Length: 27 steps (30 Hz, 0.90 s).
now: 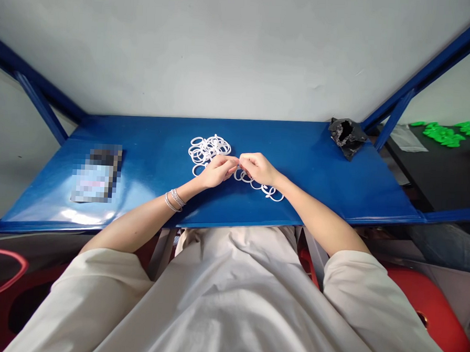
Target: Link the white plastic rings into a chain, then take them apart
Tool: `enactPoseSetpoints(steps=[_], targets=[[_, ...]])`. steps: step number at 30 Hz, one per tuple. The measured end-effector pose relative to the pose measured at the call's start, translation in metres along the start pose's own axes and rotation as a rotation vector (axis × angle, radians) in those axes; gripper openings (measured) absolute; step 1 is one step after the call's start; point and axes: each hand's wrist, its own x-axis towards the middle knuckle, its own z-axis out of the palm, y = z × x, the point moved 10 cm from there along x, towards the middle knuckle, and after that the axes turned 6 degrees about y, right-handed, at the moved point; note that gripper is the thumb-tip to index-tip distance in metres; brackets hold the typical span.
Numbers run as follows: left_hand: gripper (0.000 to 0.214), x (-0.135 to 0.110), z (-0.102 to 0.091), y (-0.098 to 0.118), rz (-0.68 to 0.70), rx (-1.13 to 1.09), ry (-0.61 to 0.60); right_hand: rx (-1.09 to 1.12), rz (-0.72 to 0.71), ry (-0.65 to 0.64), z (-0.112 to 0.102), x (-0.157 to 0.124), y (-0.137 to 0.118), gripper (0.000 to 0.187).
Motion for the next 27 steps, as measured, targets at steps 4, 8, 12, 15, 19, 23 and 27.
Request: enactPoseSetpoints(steps=[4,8,12,15,19,23,27], targets=[[0.044,0.000,0.000,0.000,0.001,0.005,0.003,0.032,0.018,-0.010,0.001,0.001,0.002,0.043],[0.045,-0.001,0.000,0.001,0.005,0.020,0.006,0.071,0.036,-0.014,0.002,0.002,0.004,0.044],[0.049,-0.001,-0.001,-0.001,0.012,0.036,0.010,0.069,0.036,-0.017,0.003,0.002,0.004,0.051],[0.052,0.000,-0.002,-0.002,0.022,0.011,0.001,0.053,0.033,0.002,0.001,0.002,0.002,0.056],[0.052,0.001,-0.003,-0.004,0.014,-0.077,-0.006,0.071,0.064,0.029,-0.003,0.003,0.006,0.059],[0.049,0.000,0.000,-0.005,-0.018,-0.171,-0.015,0.184,0.147,0.028,-0.002,0.003,0.017,0.062],[0.048,0.000,0.001,-0.006,-0.035,-0.192,-0.005,0.236,0.168,0.014,0.001,0.003,0.021,0.065]])
